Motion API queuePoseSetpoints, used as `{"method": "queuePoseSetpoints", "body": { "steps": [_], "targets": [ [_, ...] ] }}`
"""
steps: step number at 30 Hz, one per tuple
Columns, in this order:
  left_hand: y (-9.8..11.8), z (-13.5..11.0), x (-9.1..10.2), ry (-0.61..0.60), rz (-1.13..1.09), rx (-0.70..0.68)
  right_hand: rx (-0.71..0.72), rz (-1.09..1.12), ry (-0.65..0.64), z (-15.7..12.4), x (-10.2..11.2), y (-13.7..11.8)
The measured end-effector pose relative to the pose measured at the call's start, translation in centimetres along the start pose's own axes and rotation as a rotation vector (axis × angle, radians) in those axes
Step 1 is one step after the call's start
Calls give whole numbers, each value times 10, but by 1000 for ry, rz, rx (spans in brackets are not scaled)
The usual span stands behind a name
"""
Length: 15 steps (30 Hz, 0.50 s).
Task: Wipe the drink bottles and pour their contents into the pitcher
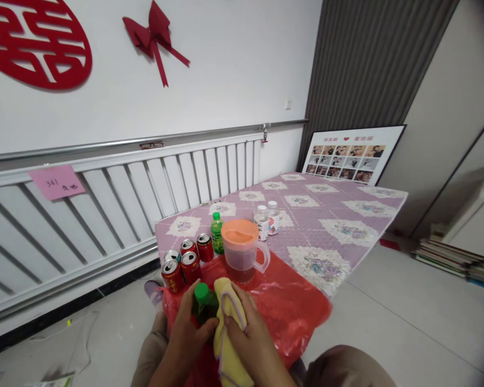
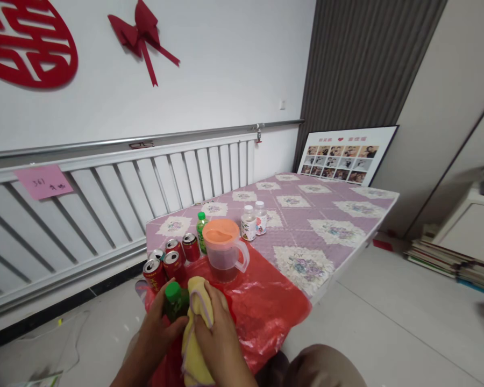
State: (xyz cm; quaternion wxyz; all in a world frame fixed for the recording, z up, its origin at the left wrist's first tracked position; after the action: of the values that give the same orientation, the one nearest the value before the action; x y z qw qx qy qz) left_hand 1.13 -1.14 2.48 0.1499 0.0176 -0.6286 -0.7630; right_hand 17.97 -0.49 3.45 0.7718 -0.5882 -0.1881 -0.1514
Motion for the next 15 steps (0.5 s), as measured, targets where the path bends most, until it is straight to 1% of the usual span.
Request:
{"method": "queuePoseSetpoints", "body": {
  "steps": [2,4,6,11,13,15],
  "targets": [
    [-1,0,1,-7,16,-23,50,6,14,2,5,-10],
    [-2,-1,3,-18,28,-41,85,0,11,4,5,-11],
    [-3,-2,5,-57,33,-47,73,-13,-6,6,-1,-1],
    [-8,-6,14,-169,-14,-68,12,-51,-90,7,-19,36],
    [-11,-5,17,-217,-38,-50,-1,-69,-117,6,-22,44],
    [-15,-3,18,-221,-53,-21,-11,-75,-126,6,-22,44]
  ]
}}
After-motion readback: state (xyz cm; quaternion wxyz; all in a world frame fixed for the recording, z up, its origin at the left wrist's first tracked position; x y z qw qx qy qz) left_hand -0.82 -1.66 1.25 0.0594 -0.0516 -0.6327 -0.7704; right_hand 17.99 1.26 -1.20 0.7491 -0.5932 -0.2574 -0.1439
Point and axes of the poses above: each hand's wrist, its own z-axis towards the middle knuckle, its own x-axis out of the back of the hand, y = z × x, the point moved 1 cm from there along z, towards the middle knuckle, and after that the axes turned 11 degrees about -z, right-handed, at the moved point
